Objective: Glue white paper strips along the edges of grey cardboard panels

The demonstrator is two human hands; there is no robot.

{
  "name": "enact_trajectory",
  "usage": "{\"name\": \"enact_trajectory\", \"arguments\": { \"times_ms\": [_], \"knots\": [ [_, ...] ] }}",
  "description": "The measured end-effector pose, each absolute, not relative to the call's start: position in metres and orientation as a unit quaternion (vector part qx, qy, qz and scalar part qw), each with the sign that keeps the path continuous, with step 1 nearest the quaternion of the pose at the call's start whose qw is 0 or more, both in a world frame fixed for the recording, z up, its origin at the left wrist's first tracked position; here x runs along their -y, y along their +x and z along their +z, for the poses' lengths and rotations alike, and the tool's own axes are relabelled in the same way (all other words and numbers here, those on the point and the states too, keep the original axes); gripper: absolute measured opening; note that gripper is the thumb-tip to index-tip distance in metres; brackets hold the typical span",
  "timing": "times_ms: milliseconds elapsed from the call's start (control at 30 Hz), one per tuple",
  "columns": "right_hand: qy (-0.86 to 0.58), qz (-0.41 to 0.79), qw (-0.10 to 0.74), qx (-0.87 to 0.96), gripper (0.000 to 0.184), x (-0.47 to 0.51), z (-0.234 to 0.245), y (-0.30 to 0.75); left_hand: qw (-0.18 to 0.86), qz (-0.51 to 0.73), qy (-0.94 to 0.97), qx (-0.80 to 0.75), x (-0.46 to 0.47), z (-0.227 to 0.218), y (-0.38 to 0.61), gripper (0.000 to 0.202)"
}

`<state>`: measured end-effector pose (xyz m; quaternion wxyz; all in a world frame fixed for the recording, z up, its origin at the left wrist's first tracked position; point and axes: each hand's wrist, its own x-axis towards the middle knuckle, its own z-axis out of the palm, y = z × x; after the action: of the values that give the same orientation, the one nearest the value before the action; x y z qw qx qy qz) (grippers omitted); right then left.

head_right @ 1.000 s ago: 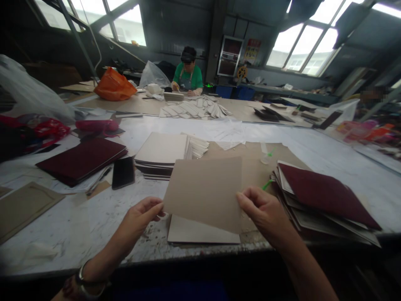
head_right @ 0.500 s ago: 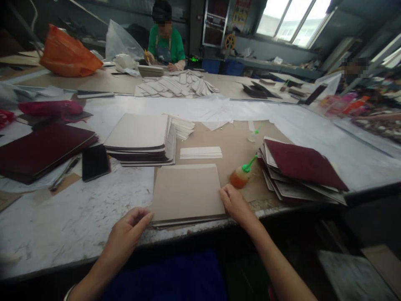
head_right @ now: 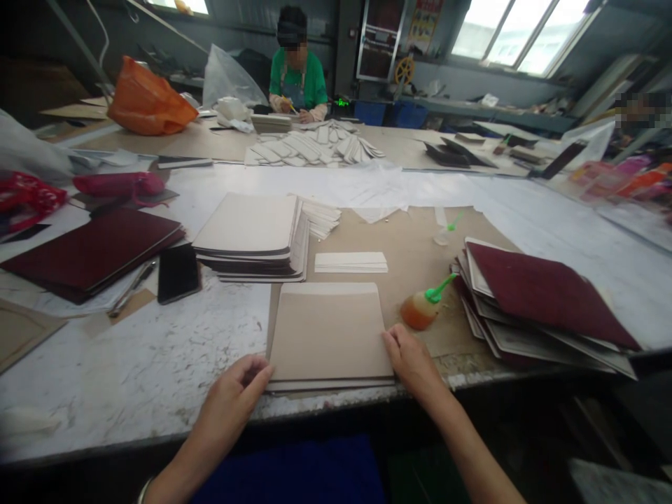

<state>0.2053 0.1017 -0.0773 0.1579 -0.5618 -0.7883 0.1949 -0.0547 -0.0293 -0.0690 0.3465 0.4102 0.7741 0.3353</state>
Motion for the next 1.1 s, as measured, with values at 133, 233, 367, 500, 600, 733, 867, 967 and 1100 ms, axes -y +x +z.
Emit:
{"name": "enact_trajectory", "arguments": {
  "times_ms": [133, 233, 367, 500, 600, 733, 867, 967, 1100],
  "knots": [
    [-0.562, 0.194, 0.151, 0.790, 0.026, -0.101, -0.077, 0.205, 0.335, 0.322, 0.415, -0.783, 0.030, -0.071, -0.054, 0.024],
    [-0.560, 0.193, 0.139, 0.794, 0.023, -0.100, -0.076, 0.204, 0.323, 0.315, 0.424, -0.785, 0.031, -0.071, -0.055, 0.025],
    [-0.550, 0.184, 0.130, 0.804, 0.022, -0.100, -0.076, 0.203, 0.316, 0.307, 0.436, -0.785, 0.032, -0.073, -0.056, 0.027],
    [-0.534, 0.162, 0.128, 0.820, 0.021, -0.102, -0.081, 0.204, 0.316, 0.304, 0.439, -0.784, 0.032, -0.073, -0.057, 0.028],
    [-0.535, 0.158, 0.128, 0.820, 0.020, -0.103, -0.085, 0.205, 0.311, 0.297, 0.439, -0.789, 0.032, -0.073, -0.057, 0.028],
    [-0.535, 0.156, 0.129, 0.820, 0.019, -0.103, -0.085, 0.204, 0.300, 0.292, 0.445, -0.792, 0.032, -0.074, -0.058, 0.027],
    [-0.531, 0.161, 0.130, 0.822, 0.019, -0.102, -0.082, 0.204, 0.285, 0.286, 0.459, -0.792, 0.032, -0.074, -0.058, 0.025],
    [-0.528, 0.167, 0.128, 0.823, 0.019, -0.102, -0.081, 0.205, 0.281, 0.286, 0.463, -0.791, 0.032, -0.073, -0.058, 0.024],
    [-0.531, 0.168, 0.127, 0.821, 0.019, -0.104, -0.083, 0.206, 0.276, 0.294, 0.466, -0.787, 0.032, -0.073, -0.057, 0.023]
  ]
}}
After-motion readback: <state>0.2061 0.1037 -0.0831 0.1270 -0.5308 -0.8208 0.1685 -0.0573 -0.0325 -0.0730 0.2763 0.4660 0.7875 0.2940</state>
